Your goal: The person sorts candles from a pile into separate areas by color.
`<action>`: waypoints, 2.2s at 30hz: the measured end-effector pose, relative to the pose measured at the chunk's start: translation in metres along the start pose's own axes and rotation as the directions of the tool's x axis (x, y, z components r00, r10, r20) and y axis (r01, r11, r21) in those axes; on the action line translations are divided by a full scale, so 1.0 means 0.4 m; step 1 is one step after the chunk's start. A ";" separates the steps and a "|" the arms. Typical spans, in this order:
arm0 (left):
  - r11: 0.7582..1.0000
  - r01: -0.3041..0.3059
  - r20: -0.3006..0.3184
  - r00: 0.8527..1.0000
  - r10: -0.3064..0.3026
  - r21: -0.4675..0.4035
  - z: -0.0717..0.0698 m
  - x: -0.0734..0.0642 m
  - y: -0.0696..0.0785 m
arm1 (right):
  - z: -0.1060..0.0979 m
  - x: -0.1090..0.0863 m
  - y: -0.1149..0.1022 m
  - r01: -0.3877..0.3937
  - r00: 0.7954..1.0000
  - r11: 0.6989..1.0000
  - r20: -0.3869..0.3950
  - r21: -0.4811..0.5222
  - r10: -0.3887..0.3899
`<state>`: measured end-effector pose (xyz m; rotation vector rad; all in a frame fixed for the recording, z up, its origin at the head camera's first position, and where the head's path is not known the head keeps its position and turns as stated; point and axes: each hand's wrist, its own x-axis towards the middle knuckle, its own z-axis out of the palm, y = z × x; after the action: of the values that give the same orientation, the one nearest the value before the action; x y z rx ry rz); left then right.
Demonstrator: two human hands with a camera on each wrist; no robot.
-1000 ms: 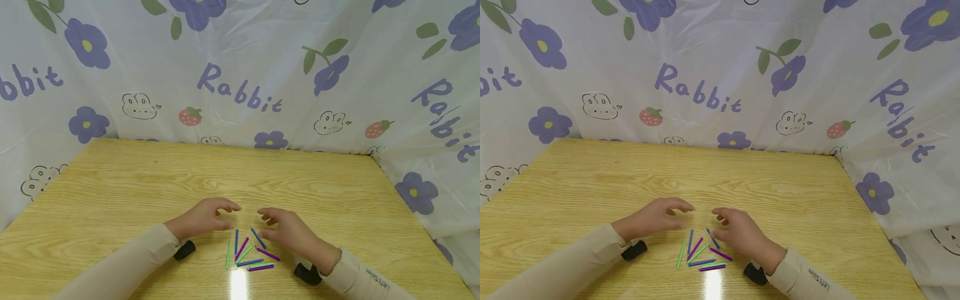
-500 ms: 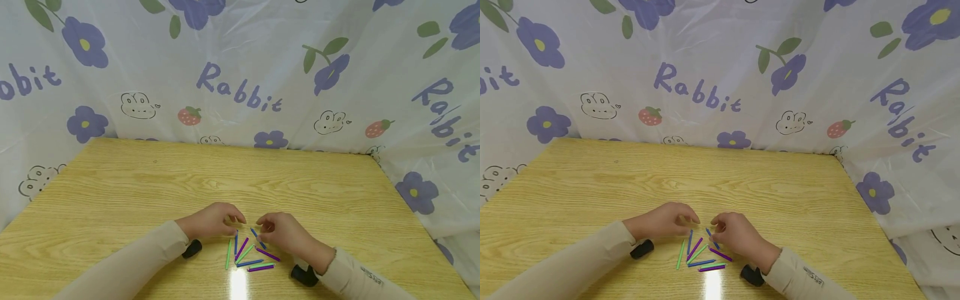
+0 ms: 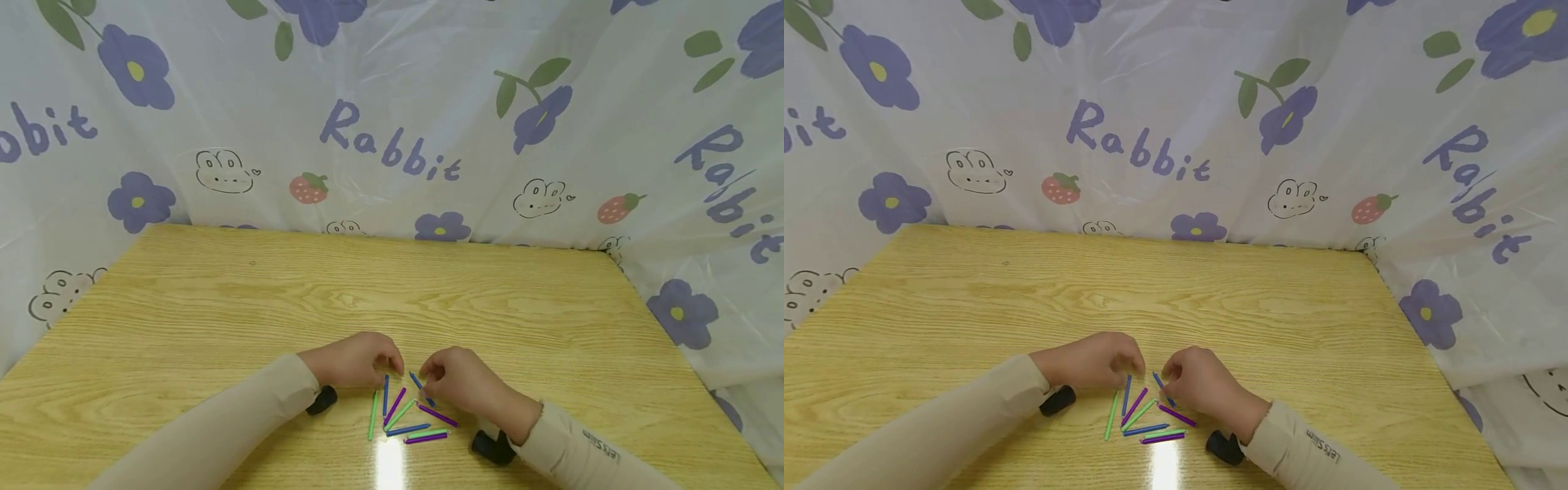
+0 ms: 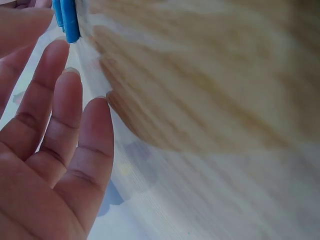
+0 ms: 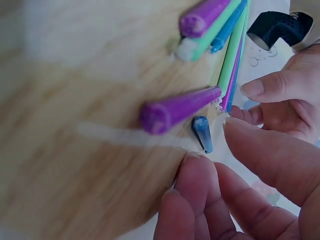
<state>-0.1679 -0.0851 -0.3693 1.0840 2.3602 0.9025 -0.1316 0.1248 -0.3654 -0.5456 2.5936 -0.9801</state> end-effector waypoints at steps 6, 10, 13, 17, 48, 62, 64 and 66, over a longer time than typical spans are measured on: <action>1.000 0.021 0.050 0.999 -0.021 -0.002 0.002 0.012 0.004 | -0.003 0.002 -0.003 -0.015 1.000 1.000 0.025 0.022 0.014; 1.000 0.024 0.075 0.997 -0.024 0.001 0.003 0.017 0.004 | -0.002 0.005 0.000 -0.027 0.999 1.000 0.033 0.013 0.026; 1.000 0.011 0.085 0.996 -0.014 0.028 0.004 0.020 0.007 | -0.001 0.007 0.000 -0.034 0.999 0.999 0.037 0.008 0.034; 0.999 -0.005 0.091 0.996 0.000 0.054 0.003 0.021 0.016 | -0.002 0.009 -0.005 -0.047 0.998 0.999 0.046 0.013 0.047; 0.989 -0.005 0.135 0.991 -0.015 0.146 0.002 0.025 0.024 | 0.000 0.013 -0.023 -0.056 0.998 0.995 0.037 -0.083 0.059; 0.986 -0.001 0.129 0.991 -0.020 0.164 0.000 0.020 0.015 | 0.004 0.013 -0.032 -0.057 0.997 0.993 0.043 -0.108 0.062; 0.984 -0.013 0.127 0.992 -0.010 0.177 0.000 0.021 0.014 | 0.005 0.013 -0.031 -0.055 0.997 0.993 0.041 -0.105 0.060; 0.982 -0.018 0.124 0.992 -0.005 0.187 0.000 0.021 0.013 | 0.005 0.013 -0.030 -0.055 0.998 0.994 0.038 -0.098 0.059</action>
<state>-0.1705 -0.0761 -0.3664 1.1842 2.3754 0.6036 -0.1327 0.1132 -0.3595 -0.5067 2.6157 -0.8200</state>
